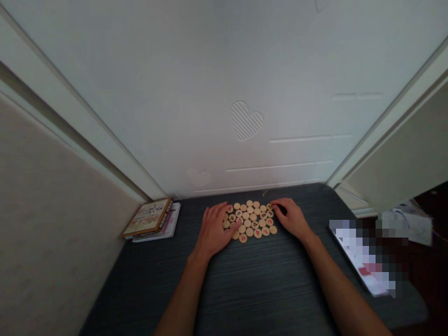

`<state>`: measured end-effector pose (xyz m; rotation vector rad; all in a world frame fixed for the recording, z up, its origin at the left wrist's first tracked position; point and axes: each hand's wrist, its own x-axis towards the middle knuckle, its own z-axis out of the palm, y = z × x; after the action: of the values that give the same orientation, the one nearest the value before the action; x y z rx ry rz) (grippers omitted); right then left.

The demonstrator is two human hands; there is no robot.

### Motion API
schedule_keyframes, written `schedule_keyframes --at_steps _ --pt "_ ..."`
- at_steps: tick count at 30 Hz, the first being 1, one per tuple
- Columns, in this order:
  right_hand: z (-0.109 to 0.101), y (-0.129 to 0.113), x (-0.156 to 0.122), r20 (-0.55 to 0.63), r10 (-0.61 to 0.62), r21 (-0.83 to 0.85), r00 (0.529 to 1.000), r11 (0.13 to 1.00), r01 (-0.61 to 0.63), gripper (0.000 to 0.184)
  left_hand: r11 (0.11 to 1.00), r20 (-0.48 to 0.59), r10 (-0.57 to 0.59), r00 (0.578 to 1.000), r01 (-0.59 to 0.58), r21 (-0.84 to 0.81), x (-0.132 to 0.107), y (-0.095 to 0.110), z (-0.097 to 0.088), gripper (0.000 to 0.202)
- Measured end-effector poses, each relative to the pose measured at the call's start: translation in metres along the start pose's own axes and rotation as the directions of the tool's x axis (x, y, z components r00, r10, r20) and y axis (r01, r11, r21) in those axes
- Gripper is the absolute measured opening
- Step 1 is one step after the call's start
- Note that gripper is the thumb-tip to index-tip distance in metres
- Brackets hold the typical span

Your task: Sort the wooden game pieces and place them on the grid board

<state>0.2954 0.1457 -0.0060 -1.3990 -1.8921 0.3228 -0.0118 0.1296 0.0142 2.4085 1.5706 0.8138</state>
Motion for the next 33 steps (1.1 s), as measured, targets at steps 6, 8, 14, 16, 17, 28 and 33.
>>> schedule_keyframes --at_steps 6,8,14,16,17,28,33 --pt "-0.004 -0.015 -0.007 0.197 -0.018 0.028 0.980 1.000 0.013 0.081 0.998 0.151 0.064 0.987 -0.060 -0.033 -0.005 0.007 0.001 0.106" --pt "-0.006 -0.020 -0.011 0.291 0.001 0.001 0.957 1.000 -0.001 0.106 0.997 0.187 0.080 0.979 -0.075 -0.036 -0.006 0.006 0.001 0.116" --pt "-0.004 -0.029 -0.015 0.378 0.010 -0.058 0.926 0.998 0.013 0.122 0.996 0.220 0.091 0.971 -0.089 -0.021 -0.006 0.001 0.005 0.122" --pt "-0.002 -0.030 -0.015 0.373 0.000 -0.078 0.928 0.996 0.032 0.121 0.996 0.208 0.088 0.974 -0.086 -0.017 -0.005 0.000 0.007 0.121" --pt "-0.001 -0.030 -0.015 0.370 -0.007 -0.084 0.929 0.996 0.041 0.121 0.996 0.203 0.087 0.975 -0.086 -0.017 -0.004 0.000 0.008 0.121" --pt "0.005 -0.020 -0.014 0.321 -0.049 -0.089 0.946 0.993 0.082 0.112 0.996 0.176 0.089 0.980 -0.085 -0.030 0.003 0.000 0.010 0.111" --pt "0.005 -0.021 -0.013 0.315 -0.068 -0.096 0.947 0.990 0.103 0.111 0.996 0.167 0.086 0.982 -0.081 -0.038 0.006 0.001 0.010 0.106"
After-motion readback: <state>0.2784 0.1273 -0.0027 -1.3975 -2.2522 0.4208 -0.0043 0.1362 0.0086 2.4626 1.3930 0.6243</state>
